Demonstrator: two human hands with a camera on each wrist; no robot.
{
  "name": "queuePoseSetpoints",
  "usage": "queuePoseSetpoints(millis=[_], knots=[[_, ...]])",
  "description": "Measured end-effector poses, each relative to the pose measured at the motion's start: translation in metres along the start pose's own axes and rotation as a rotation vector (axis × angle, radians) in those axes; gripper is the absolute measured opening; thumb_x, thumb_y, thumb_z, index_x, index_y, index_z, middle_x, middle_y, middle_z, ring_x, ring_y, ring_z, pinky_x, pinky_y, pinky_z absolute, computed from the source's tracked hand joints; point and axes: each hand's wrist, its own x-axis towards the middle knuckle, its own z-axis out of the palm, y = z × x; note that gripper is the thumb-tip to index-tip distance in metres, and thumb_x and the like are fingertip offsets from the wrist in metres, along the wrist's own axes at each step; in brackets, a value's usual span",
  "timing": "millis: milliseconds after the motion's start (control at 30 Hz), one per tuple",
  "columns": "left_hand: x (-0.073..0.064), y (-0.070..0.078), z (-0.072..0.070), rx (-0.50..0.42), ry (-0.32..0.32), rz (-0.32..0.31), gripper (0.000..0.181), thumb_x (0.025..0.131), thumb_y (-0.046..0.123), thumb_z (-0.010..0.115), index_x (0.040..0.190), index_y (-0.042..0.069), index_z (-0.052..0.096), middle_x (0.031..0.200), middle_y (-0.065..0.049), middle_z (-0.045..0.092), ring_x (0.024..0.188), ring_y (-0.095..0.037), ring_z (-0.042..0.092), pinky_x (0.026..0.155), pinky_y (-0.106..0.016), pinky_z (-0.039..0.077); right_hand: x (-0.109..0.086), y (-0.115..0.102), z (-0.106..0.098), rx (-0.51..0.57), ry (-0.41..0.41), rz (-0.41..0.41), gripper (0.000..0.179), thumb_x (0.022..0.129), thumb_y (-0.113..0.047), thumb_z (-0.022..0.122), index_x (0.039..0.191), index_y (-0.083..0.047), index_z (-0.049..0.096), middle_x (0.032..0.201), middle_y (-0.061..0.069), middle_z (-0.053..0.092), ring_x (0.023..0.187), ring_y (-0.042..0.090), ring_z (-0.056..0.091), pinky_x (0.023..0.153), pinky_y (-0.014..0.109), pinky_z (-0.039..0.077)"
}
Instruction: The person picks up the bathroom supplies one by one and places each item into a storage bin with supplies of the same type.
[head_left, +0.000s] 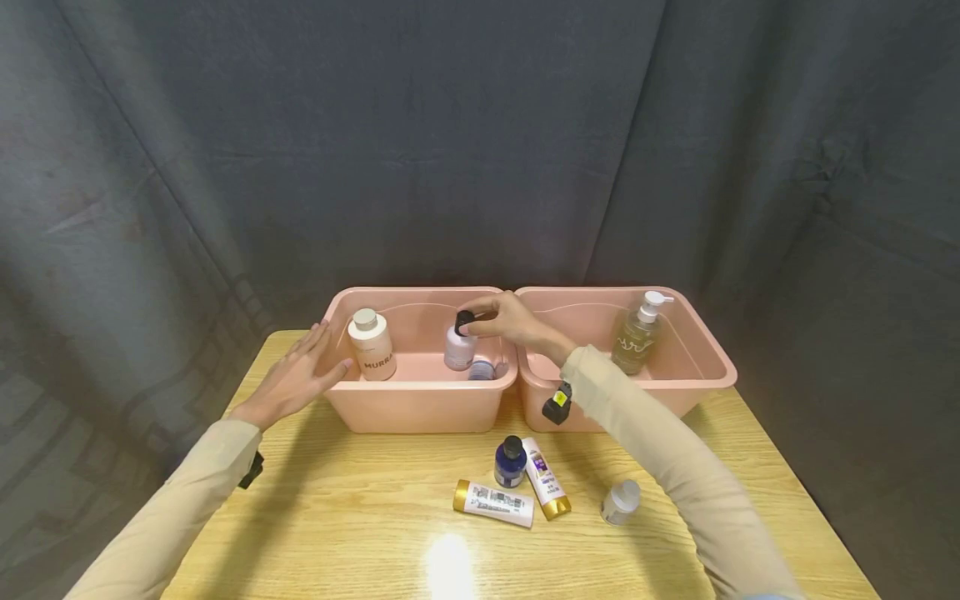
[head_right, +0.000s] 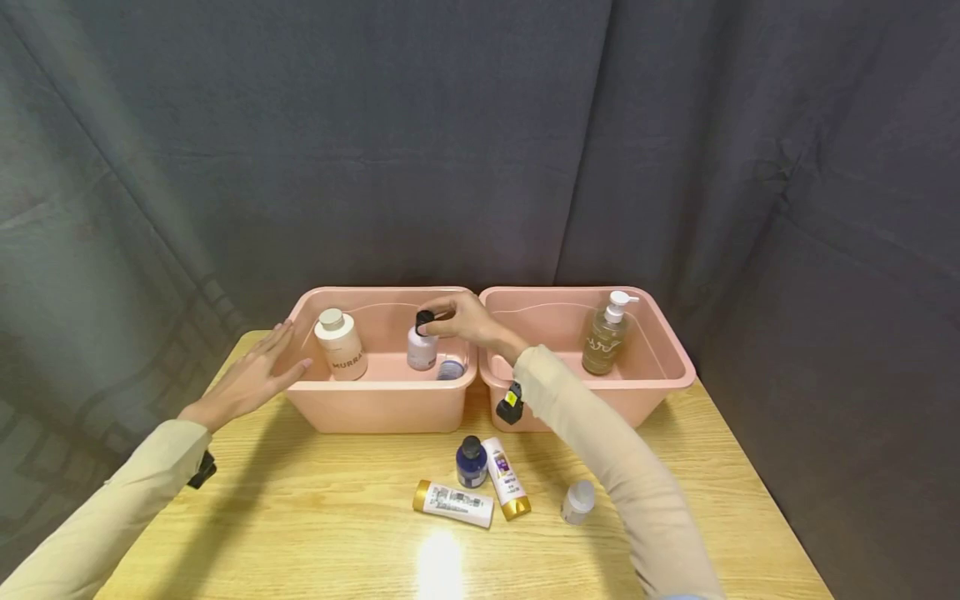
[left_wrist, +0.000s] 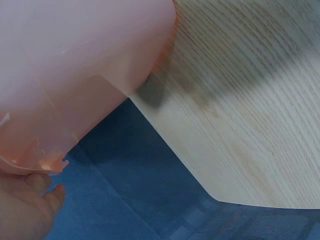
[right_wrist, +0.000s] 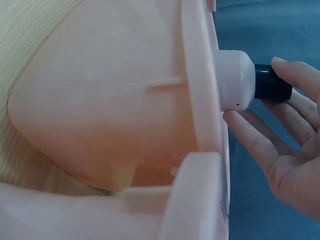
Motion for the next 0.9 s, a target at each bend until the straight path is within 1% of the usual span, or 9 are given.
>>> queuePoseSetpoints(millis=[133, 233, 467, 733, 900], knots=[[0.000, 0.000, 0.000, 0.002, -0.001, -0.004, 0.088, 0.099, 0.062, 0.041, 0.158, 0.004, 0.014, 0.164, -0.017, 0.006, 0.147, -0.044, 0.011, 0.104, -0.073, 0.022, 0.004, 0.003, 0.004, 0.023, 0.007, -0.003, 0.037, 0.087, 0.000, 0.073, 0.123, 0.005, 0.066, 0.116, 0.016, 0.070, 0.104, 0.027, 0.067, 0.088, 0.033, 0.055], [0.000, 0.000, 0.000, 0.002, -0.001, -0.007, 0.087, 0.099, 0.061, 0.041, 0.158, 0.004, 0.014, 0.165, -0.016, 0.005, 0.147, -0.044, 0.011, 0.104, -0.074, 0.023, 0.008, 0.006, 0.007, 0.046, 0.028, 0.001, 0.037, 0.087, 0.002, 0.073, 0.123, 0.008, 0.065, 0.116, 0.018, 0.070, 0.105, 0.029, 0.068, 0.087, 0.033, 0.055], [0.000, 0.001, 0.000, -0.002, 0.002, -0.004, 0.081, 0.101, 0.052, 0.046, 0.158, 0.005, 0.015, 0.165, -0.015, 0.004, 0.146, -0.047, 0.012, 0.103, -0.075, 0.023, 0.015, 0.012, 0.012, 0.058, 0.074, 0.016, 0.036, 0.084, 0.006, 0.074, 0.119, 0.010, 0.066, 0.111, 0.022, 0.070, 0.102, 0.031, 0.068, 0.083, 0.033, 0.057], [-0.002, 0.000, -0.001, 0.000, 0.002, -0.014, 0.082, 0.100, 0.054, 0.046, 0.158, 0.004, 0.015, 0.165, -0.015, 0.004, 0.146, -0.046, 0.012, 0.102, -0.075, 0.023, 0.024, 0.017, 0.016, 0.090, 0.110, 0.062, 0.036, 0.084, 0.007, 0.074, 0.118, 0.012, 0.065, 0.110, 0.024, 0.069, 0.097, 0.025, 0.069, 0.080, 0.033, 0.058], [-0.002, 0.000, 0.000, 0.000, 0.006, -0.012, 0.083, 0.100, 0.056, 0.044, 0.158, 0.005, 0.016, 0.164, -0.016, 0.006, 0.146, -0.047, 0.013, 0.103, -0.074, 0.023, 0.029, 0.022, 0.019, 0.078, 0.104, 0.073, 0.036, 0.085, 0.007, 0.072, 0.119, 0.014, 0.064, 0.111, 0.025, 0.069, 0.098, 0.025, 0.069, 0.082, 0.032, 0.057]])
